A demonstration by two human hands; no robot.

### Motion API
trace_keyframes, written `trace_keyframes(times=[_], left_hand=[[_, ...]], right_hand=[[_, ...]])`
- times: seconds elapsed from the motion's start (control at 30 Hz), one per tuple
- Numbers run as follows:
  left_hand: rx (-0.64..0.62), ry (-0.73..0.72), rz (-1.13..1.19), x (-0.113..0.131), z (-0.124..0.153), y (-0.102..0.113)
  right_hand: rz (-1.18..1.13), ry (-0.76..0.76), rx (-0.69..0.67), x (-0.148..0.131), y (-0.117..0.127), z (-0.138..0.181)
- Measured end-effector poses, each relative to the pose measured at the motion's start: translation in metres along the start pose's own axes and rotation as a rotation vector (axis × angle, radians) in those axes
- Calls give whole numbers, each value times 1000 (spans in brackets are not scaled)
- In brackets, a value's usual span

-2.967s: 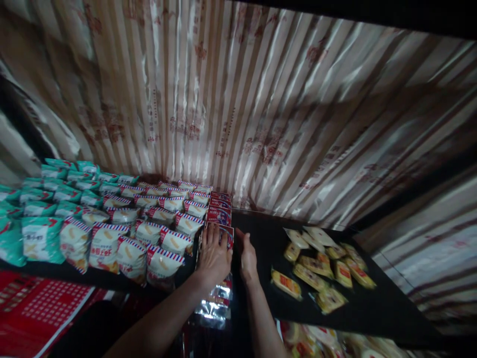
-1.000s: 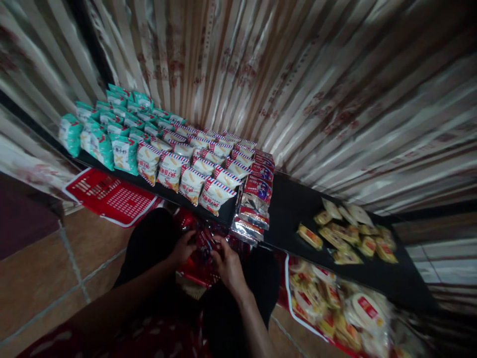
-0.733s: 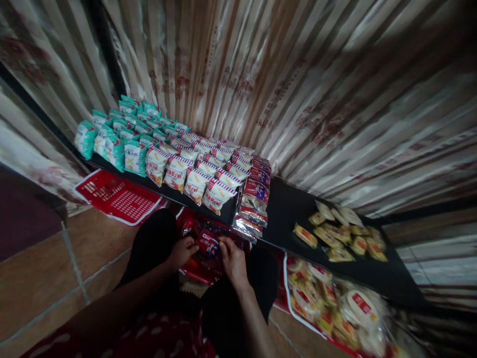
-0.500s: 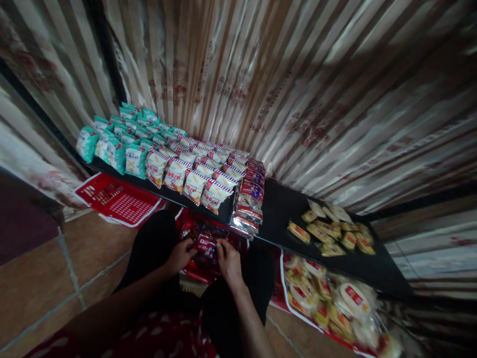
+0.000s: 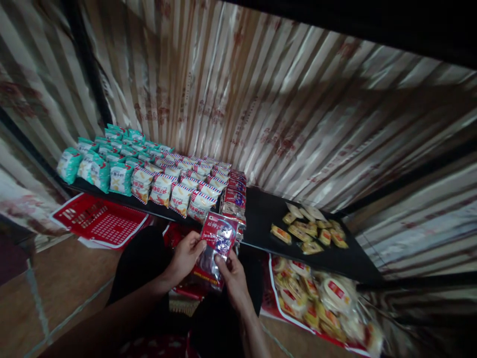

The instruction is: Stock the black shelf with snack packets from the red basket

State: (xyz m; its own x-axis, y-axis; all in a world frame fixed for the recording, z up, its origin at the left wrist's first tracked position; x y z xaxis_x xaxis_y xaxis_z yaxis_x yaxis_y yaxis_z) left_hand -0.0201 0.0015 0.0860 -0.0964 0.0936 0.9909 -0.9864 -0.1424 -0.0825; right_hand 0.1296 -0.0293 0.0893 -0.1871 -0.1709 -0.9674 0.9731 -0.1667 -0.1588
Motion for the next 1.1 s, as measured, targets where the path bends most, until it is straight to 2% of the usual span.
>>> trace_keyframes(times=[0.1,0.27,0.4,0.53,0.7,0.93,1.1], left_hand=[[-86,57,21,8,6,-14],[-357,151,52,19,26,-41],[-444,168,-19,16,34,-67],[-380,149,-75,6,25,-89],[-275,94,-72,-2,-1,-103],[-43,39,-137,12,-61,-108],[29,2,-181,21,-96,-108]], right_hand=[[-6,16,90,2,16,9],[17,62,326,-12,55,10],[49,74,460,-19,83,4],[49,78,519,-21,96,-5],[95,139,480,-35,94,-33],[348,323,420,-58,72,-115],[493,370,380,-63,61,-166]])
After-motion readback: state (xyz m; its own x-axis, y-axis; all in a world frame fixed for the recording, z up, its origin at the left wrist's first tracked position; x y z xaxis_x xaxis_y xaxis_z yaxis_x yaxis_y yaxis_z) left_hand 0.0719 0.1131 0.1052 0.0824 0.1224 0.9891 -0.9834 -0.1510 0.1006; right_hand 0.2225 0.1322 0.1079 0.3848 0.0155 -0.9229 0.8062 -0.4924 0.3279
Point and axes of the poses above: each hand's wrist, its own z-axis away from the middle knuckle, its own y-axis out of the back of the hand, x = y × z, the point moved 1 cm from there along -z, towards the middle knuckle, and after that the axes turned 10 degrees about x, right-handed, at the moved point
